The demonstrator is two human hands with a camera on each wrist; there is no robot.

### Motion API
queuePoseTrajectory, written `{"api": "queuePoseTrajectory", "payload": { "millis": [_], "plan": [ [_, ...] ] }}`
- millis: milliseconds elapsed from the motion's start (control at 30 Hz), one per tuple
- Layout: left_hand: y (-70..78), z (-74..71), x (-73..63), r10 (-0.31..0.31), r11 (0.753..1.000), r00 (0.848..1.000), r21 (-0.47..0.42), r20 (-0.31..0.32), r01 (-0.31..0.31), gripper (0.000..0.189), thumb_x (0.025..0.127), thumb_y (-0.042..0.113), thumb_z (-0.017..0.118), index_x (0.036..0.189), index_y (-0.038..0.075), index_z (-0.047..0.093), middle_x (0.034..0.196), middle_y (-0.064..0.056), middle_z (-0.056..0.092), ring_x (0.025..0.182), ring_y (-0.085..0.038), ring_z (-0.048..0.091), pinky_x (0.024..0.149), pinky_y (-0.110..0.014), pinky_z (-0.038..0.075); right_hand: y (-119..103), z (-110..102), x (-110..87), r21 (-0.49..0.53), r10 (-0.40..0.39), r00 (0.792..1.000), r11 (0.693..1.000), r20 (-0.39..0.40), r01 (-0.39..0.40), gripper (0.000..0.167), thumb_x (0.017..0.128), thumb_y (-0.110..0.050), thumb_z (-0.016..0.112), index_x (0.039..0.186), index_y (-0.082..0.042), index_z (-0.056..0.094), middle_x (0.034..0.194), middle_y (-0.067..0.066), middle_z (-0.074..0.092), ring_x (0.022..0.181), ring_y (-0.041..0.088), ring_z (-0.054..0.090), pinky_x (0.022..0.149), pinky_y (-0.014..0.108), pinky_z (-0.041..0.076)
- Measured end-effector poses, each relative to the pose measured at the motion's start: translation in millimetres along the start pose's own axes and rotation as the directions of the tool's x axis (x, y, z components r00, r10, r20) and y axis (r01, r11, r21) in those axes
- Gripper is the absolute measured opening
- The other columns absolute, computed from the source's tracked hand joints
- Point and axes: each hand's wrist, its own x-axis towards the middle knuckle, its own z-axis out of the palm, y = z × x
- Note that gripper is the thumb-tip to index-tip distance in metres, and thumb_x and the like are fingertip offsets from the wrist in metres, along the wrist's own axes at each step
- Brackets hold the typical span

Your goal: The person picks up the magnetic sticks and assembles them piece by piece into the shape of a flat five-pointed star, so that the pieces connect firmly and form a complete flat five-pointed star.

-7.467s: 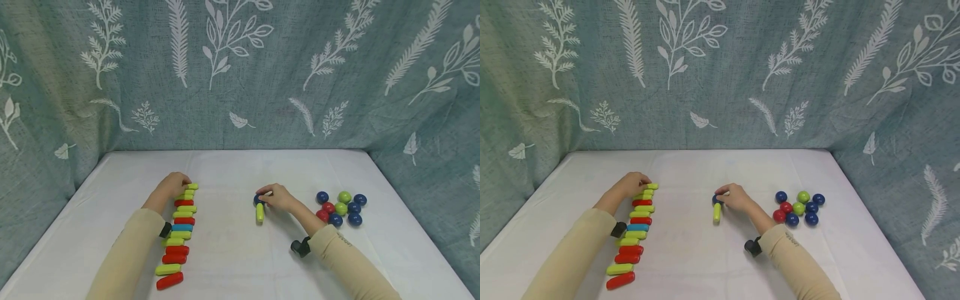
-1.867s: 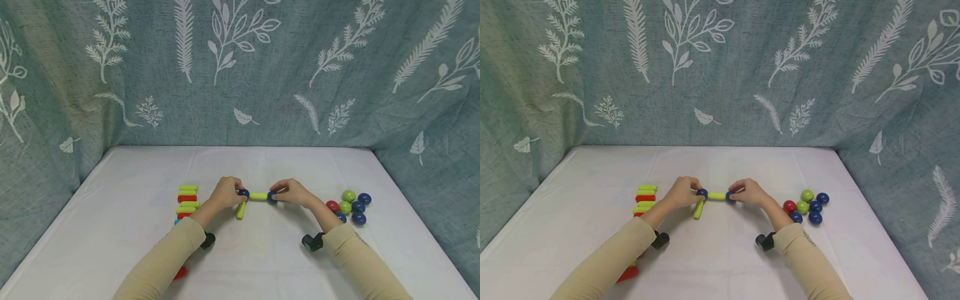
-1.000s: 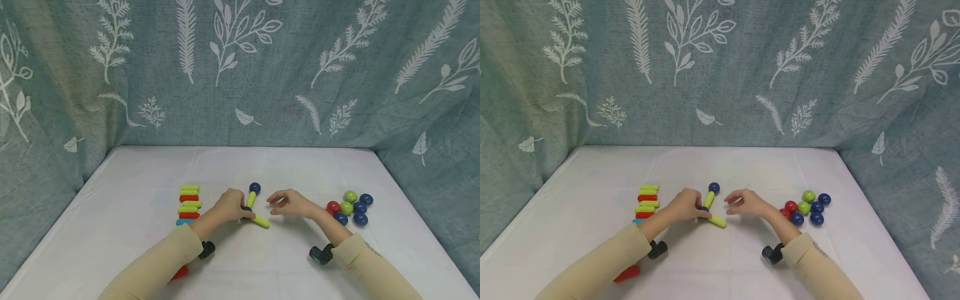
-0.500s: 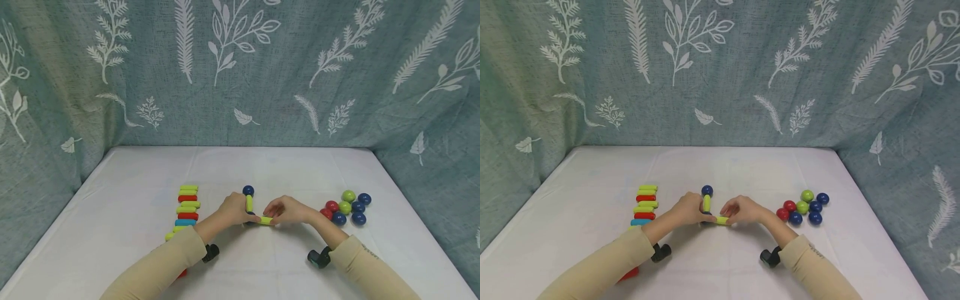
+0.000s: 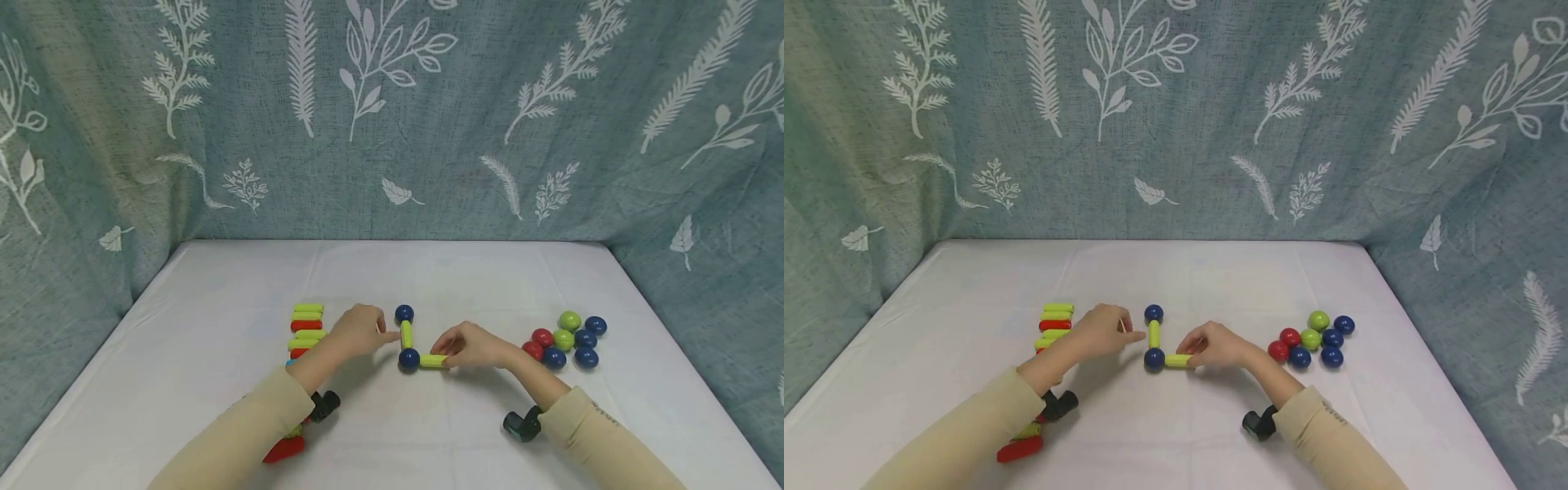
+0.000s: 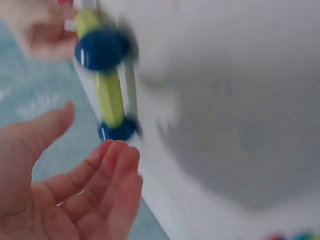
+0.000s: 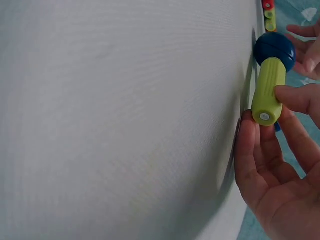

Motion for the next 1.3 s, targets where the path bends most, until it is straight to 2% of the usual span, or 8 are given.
{"api": "queuePoseTrajectory", "payload": {
  "millis": [167,333,500,633,767,1000,1133,1300],
  "plan": [
    [-39.7,-27.6,7.4,-0.009,0.999,0.998,0.030,-0.055,0.011,0.023,0.089,0.022,0.058,0.096,0.001,0.065,0.088,-0.010,0.062,0.082,-0.024,0.057,0.072,-0.036,0.047,0.4,1.1,-1.0,0.046,0.008,1.000,0.999,0.006,-0.008,0.023,0.078,-0.003,0.066,0.100,0.000,0.066,0.096,0.005,0.065,0.085,0.016,0.060,0.076,0.028,0.050],
    [-80.6,-43.7,10.6,-0.076,0.997,0.995,-0.018,-0.060,0.075,0.028,0.092,0.012,0.049,0.111,-0.006,0.060,0.115,-0.024,0.055,0.109,-0.038,0.048,0.091,-0.047,0.041,2.9,1.9,-1.5,0.112,0.017,1.000,0.994,0.020,-0.019,0.024,0.079,-0.004,0.065,0.102,0.002,0.064,0.095,0.006,0.065,0.085,0.015,0.059,0.075,0.027,0.050],
    [-105.4,-48.8,11.8,-0.153,0.987,0.988,-0.041,0.002,0.153,0.032,0.091,0.008,0.046,0.116,-0.009,0.056,0.118,-0.028,0.051,0.105,-0.037,0.048,0.090,-0.047,0.041,5.3,1.1,-1.5,0.157,0.048,0.998,0.986,0.026,-0.052,0.026,0.079,-0.005,0.065,0.104,0.001,0.064,0.096,0.005,0.064,0.084,0.015,0.057,0.074,0.026,0.049],
    [-114.3,-51.2,11.1,-0.168,0.985,0.984,-0.040,0.053,0.170,0.031,0.090,0.005,0.046,0.115,-0.011,0.055,0.117,-0.028,0.052,0.100,-0.035,0.049,0.089,-0.046,0.042,7.0,0.4,-1.0,0.184,0.056,0.998,0.981,0.033,-0.061,0.027,0.079,-0.004,0.065,0.105,0.001,0.064,0.099,0.006,0.064,0.086,0.016,0.056,0.077,0.028,0.049],
    [-117.5,-51.1,12.6,-0.160,0.986,0.985,-0.031,0.058,0.162,0.030,0.090,0.003,0.045,0.113,-0.011,0.056,0.115,-0.028,0.052,0.099,-0.034,0.049,0.088,-0.046,0.043,8.6,0.3,-0.9,0.201,0.055,0.998,0.978,0.037,-0.061,0.028,0.079,-0.003,0.065,0.106,0.002,0.063,0.100,0.006,0.064,0.087,0.016,0.056,0.079,0.028,0.049],
    [-119.8,-48.7,15.0,-0.188,0.981,0.981,-0.043,0.056,0.190,0.026,0.090,0.002,0.046,0.110,-0.010,0.057,0.108,-0.023,0.055,0.088,-0.028,0.049,0.082,-0.040,0.047,8.6,2.5,-1.4,0.209,0.058,0.998,0.976,0.038,-0.064,0.028,0.078,-0.002,0.065,0.106,0.002,0.064,0.098,0.005,0.064,0.085,0.016,0.056,0.078,0.027,0.049],
    [-118.5,-49.7,16.9,-0.189,0.981,0.981,-0.042,0.054,0.191,0.022,0.091,0.003,0.048,0.107,-0.008,0.059,0.102,-0.020,0.057,0.084,-0.027,0.050,0.079,-0.037,0.048,8.4,3.0,-1.2,0.203,0.050,0.998,0.977,0.039,-0.057,0.028,0.078,-0.002,0.065,0.106,0.002,0.064,0.098,0.005,0.064,0.085,0.015,0.056,0.077,0.027,0.049],
    [-108.9,-54.4,23.5,-0.142,0.989,0.989,-0.032,0.028,0.143,0.020,0.091,0.005,0.053,0.105,-0.007,0.060,0.100,-0.019,0.058,0.089,-0.028,0.051,0.083,-0.041,0.045,9.8,3.9,-0.6,0.192,0.033,0.999,0.981,0.040,-0.041,0.027,0.078,-0.002,0.065,0.105,0.002,0.064,0.098,0.006,0.065,0.085,0.015,0.056,0.077,0.026,0.049]
  ]
}}
